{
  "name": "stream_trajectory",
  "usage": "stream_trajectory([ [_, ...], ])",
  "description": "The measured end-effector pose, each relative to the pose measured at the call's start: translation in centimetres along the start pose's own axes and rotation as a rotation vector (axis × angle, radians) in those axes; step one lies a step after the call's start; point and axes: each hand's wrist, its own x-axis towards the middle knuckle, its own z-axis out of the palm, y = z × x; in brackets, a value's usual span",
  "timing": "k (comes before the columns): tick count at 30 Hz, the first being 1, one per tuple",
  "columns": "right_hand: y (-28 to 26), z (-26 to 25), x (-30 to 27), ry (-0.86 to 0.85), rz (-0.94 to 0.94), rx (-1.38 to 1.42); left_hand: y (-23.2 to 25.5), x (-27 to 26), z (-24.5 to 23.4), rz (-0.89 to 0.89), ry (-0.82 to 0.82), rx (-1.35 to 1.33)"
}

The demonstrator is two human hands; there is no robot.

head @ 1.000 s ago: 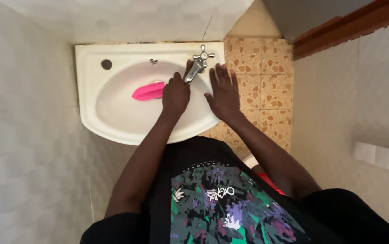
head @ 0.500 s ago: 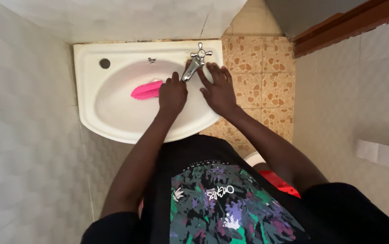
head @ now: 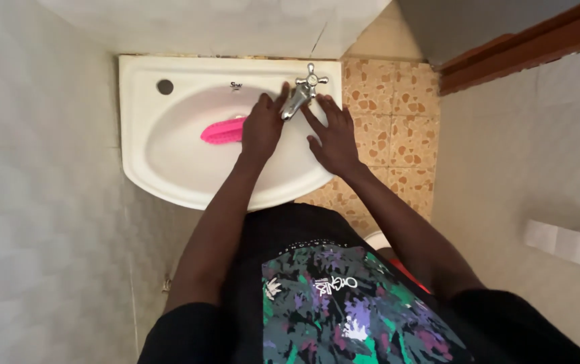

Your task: Scrubbing and cleaning a bathroom sink and faucet with a pink sponge.

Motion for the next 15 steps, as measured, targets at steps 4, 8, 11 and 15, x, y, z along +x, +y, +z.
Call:
stream_trajectory([
  [4,0.0,-0.3,0.0,-0.001,0.017,0.040,-0.3,0.4,0.8,0.038,-0.014,-0.098],
  [8,0.1,0.2,-0.3,0.041,-0.047,0.069,0.2,0.8,-0.2,0.090,0.119,-0.264],
  [11,0.0,0.3,-0.2,0.043,-0.041,0.062,0.7,1.6,-1.6,0.104,0.107,-0.374],
  [15,-0.4,0.1,0.0,0.019,-0.032,-0.009,0.8,2.1,-2.9,0.060,0.033,-0.406],
])
